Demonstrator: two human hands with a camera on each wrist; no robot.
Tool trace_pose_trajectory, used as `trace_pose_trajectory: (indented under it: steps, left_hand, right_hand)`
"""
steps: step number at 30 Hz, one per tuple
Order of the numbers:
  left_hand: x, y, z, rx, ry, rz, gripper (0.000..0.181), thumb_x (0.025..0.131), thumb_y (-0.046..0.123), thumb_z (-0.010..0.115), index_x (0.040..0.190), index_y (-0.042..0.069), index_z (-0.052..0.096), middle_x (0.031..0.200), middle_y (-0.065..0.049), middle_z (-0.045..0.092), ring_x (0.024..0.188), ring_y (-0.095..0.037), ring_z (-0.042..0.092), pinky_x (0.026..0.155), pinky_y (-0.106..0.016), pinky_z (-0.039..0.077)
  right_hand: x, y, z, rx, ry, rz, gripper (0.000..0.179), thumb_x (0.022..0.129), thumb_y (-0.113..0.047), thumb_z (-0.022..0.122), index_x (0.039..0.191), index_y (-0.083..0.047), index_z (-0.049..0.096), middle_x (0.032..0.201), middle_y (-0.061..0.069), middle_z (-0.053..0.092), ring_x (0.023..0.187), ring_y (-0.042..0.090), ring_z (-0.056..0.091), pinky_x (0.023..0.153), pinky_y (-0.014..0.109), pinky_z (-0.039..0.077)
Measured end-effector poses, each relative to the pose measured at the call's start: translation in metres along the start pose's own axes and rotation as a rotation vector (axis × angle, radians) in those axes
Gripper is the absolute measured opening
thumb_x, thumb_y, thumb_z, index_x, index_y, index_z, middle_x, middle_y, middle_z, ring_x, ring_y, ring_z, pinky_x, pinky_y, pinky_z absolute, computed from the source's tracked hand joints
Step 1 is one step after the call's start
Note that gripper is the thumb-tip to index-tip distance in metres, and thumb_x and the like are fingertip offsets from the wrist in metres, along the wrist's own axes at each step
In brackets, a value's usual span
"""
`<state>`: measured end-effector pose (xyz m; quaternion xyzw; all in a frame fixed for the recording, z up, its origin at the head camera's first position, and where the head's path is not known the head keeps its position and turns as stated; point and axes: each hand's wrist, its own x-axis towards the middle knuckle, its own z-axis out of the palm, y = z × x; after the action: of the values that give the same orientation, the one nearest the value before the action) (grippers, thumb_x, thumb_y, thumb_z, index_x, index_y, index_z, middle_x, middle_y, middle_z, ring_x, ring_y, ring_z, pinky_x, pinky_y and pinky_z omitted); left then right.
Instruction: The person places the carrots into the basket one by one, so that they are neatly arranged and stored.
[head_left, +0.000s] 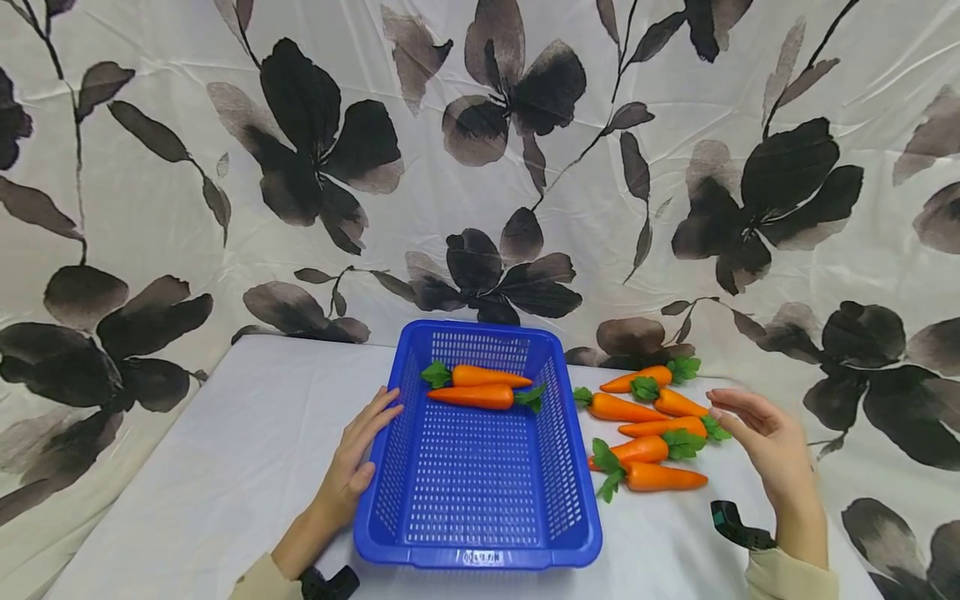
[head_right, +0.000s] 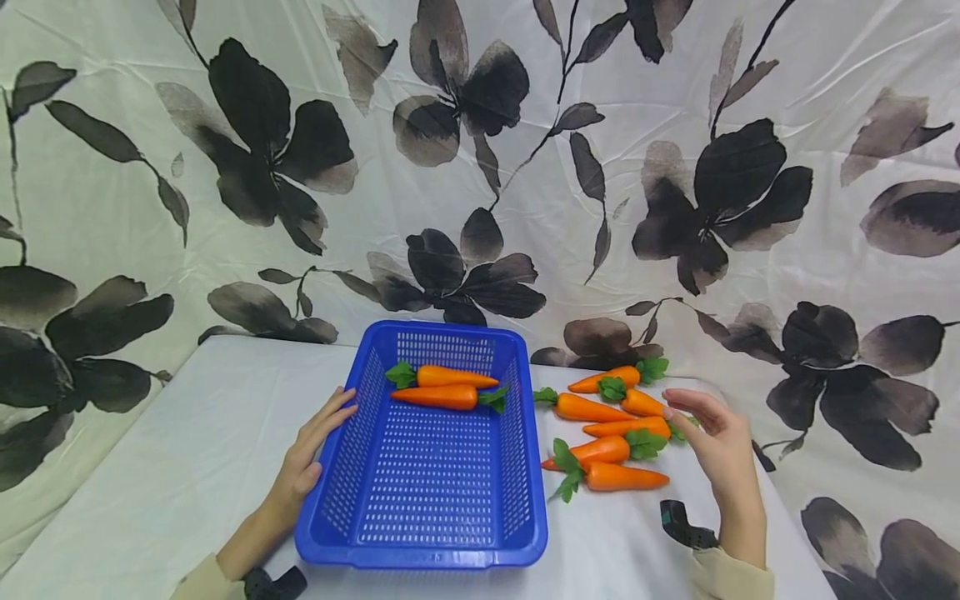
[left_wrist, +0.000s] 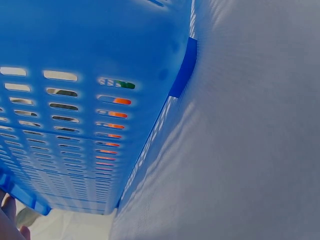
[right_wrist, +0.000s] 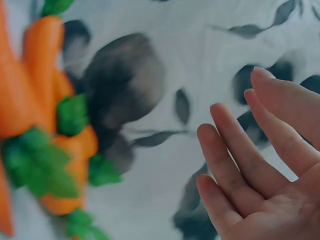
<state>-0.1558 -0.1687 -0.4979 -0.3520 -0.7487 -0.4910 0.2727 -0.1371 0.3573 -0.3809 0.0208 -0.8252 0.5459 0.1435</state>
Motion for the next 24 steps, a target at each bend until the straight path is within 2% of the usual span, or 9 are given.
trace_pose_trajectory:
  steps: [3, 8, 13, 18, 21, 24]
  left_hand:
    - [0.000, 0.000, 0.000, 0.000, 0.002, 0.001, 0.066, 0.102, 0.045, 0.028, 0.143, -0.004, 0.047, 0.153, -0.027, 0.035, 0.146, -0.045, 0.020, 0.117, -0.036, 0.009]
    - [0.000, -0.001, 0.000, 0.002, 0.004, 0.007, 0.066, 0.102, 0.045, 0.028, 0.143, -0.003, 0.047, 0.153, -0.027, 0.035, 0.146, -0.046, 0.020, 0.117, -0.036, 0.010]
    - [0.000, -0.001, 0.000, 0.002, 0.004, 0.009, 0.066, 0.102, 0.045, 0.028, 0.143, -0.003, 0.047, 0.153, -0.026, 0.035, 0.146, -0.045, 0.020, 0.117, -0.036, 0.010]
    - [0.000, -0.002, 0.000, -0.001, 0.004, 0.006, 0.066, 0.102, 0.045, 0.028, 0.143, -0.004, 0.047, 0.153, -0.026, 0.035, 0.147, -0.043, 0.020, 0.117, -0.036, 0.009]
    - [0.000, -0.002, 0.000, -0.005, 0.003, 0.008, 0.067, 0.102, 0.045, 0.028, 0.143, -0.004, 0.047, 0.153, -0.026, 0.035, 0.148, -0.041, 0.019, 0.117, -0.036, 0.010]
    - [0.000, -0.002, 0.000, -0.001, 0.003, 0.007, 0.067, 0.102, 0.046, 0.028, 0.143, -0.004, 0.047, 0.153, -0.026, 0.035, 0.148, -0.040, 0.019, 0.117, -0.036, 0.009]
  right_hand:
    - [-0.005, 0.022, 0.000, 0.131, -0.009, 0.036, 0.035, 0.092, -0.004, 0.069, 0.124, 0.008, 0.061, 0.110, -0.010, 0.071, 0.100, 0.003, 0.066, 0.084, 0.010, 0.047]
    - [-0.013, 0.052, 0.004, 0.200, -0.018, 0.117, 0.039, 0.091, -0.005, 0.071, 0.124, 0.011, 0.060, 0.107, -0.010, 0.072, 0.098, 0.001, 0.067, 0.082, 0.012, 0.050]
    - [-0.019, 0.075, 0.005, 0.194, -0.061, 0.195, 0.039, 0.091, -0.008, 0.072, 0.124, 0.010, 0.061, 0.106, -0.013, 0.072, 0.098, -0.002, 0.066, 0.082, 0.012, 0.049]
    - [-0.023, 0.091, 0.005, 0.189, -0.095, 0.268, 0.034, 0.091, -0.003, 0.069, 0.121, 0.011, 0.063, 0.102, -0.014, 0.073, 0.095, -0.001, 0.066, 0.081, 0.015, 0.051]
    - [-0.024, 0.097, 0.004, 0.128, -0.127, 0.316, 0.037, 0.091, -0.006, 0.070, 0.123, 0.010, 0.062, 0.102, -0.015, 0.072, 0.094, -0.002, 0.066, 0.080, 0.015, 0.051]
    - [-0.026, 0.102, 0.005, 0.064, -0.165, 0.336, 0.044, 0.089, -0.011, 0.074, 0.126, 0.009, 0.061, 0.107, -0.010, 0.073, 0.097, -0.004, 0.064, 0.082, 0.015, 0.050]
